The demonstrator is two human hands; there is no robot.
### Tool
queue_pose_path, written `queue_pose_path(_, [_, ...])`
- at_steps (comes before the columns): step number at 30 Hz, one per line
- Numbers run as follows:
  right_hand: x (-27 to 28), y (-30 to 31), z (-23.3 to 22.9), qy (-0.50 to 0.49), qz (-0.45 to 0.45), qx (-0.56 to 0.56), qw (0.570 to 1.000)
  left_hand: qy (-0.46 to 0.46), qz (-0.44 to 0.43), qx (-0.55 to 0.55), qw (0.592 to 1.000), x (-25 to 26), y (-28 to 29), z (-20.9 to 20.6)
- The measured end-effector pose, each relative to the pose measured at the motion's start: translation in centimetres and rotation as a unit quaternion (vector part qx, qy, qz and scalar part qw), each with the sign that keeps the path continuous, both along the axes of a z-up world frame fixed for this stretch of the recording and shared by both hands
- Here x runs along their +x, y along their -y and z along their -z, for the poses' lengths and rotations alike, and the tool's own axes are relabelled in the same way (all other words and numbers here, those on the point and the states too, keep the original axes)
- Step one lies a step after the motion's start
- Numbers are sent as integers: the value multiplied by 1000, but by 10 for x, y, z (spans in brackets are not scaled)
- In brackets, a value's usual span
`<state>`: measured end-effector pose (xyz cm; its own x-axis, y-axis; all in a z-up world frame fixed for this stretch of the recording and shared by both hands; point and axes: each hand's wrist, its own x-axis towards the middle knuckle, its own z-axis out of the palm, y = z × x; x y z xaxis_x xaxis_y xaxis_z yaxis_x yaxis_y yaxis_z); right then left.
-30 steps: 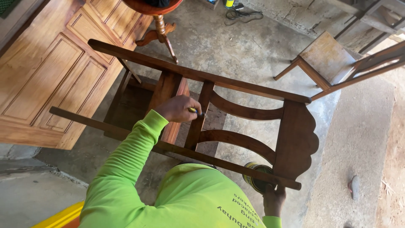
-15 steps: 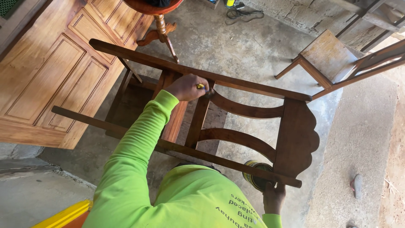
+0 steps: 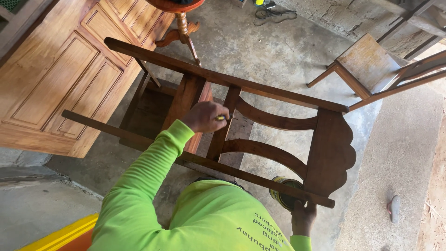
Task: Painting or staining a wooden chair with a brush.
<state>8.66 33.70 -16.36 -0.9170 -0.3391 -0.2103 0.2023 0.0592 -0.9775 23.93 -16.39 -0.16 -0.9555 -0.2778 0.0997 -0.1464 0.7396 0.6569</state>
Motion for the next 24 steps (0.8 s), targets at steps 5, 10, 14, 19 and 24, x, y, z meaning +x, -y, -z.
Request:
queue_pose_path(5, [-6, -3, 9, -2, 2, 13, 1000, 80, 33, 58, 995, 25, -13, -31])
queue_pose_path(10, [-6, 1, 4, -7, -4, 11, 1000, 166, 75, 164, 970, 28, -7, -28])
queue_pose_path(14, [1, 3, -4, -22, 9, 59, 998, 187, 82, 182, 962, 19, 7, -10])
queue_pose_path(19, [2, 8, -13, -14, 1, 26, 1000, 106, 54, 130, 984, -1, 26, 1])
queue_pose_path(24, [1, 1, -7, -14, -14, 21, 1000, -33, -30, 18, 999, -8, 30, 7])
